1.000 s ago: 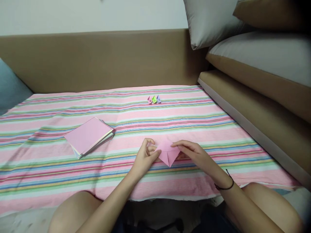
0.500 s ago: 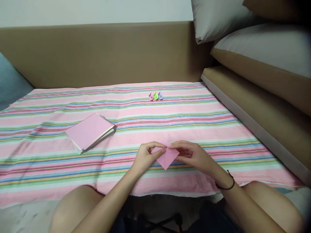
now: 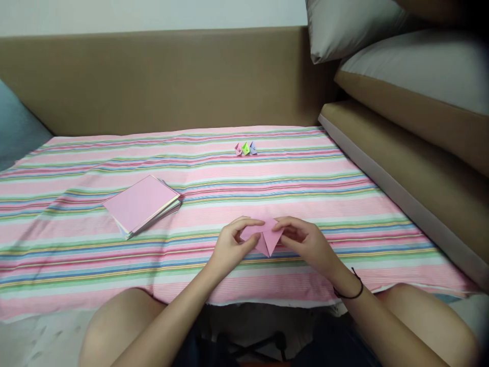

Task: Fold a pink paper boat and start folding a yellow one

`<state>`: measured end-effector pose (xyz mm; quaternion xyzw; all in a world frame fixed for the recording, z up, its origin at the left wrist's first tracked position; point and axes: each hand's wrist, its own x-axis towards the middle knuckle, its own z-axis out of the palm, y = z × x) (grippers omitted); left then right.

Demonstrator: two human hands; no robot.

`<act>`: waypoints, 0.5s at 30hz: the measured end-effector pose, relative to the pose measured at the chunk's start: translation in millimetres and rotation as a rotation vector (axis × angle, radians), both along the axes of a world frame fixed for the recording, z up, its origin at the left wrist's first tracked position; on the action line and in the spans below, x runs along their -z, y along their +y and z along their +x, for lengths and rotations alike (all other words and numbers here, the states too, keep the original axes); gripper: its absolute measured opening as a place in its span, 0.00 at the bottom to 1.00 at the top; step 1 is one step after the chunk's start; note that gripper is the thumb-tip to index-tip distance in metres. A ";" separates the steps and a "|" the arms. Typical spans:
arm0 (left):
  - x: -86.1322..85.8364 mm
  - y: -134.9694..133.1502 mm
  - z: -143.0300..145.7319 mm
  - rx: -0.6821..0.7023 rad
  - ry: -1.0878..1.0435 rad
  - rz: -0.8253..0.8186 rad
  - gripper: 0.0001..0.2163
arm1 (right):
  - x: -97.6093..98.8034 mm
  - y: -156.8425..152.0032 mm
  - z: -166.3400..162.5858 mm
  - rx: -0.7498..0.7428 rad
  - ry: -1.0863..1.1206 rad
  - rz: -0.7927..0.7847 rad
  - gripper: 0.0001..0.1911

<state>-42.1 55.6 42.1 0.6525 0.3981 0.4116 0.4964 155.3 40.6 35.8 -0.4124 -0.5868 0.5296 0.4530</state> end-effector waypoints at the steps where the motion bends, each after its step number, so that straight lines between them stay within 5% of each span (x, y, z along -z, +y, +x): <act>1: -0.3 -0.4 -0.3 0.002 0.002 -0.001 0.11 | -1.1 -0.2 0.4 0.004 -0.043 0.054 0.05; 6: -1.4 -1.1 -1.0 -0.010 0.063 0.044 0.13 | -8.2 -3.0 1.4 0.072 -0.264 0.276 0.05; 15: -3.1 -3.9 5.9 -0.055 0.096 0.108 0.06 | -6.7 -9.6 -8.9 0.138 -0.186 0.080 0.07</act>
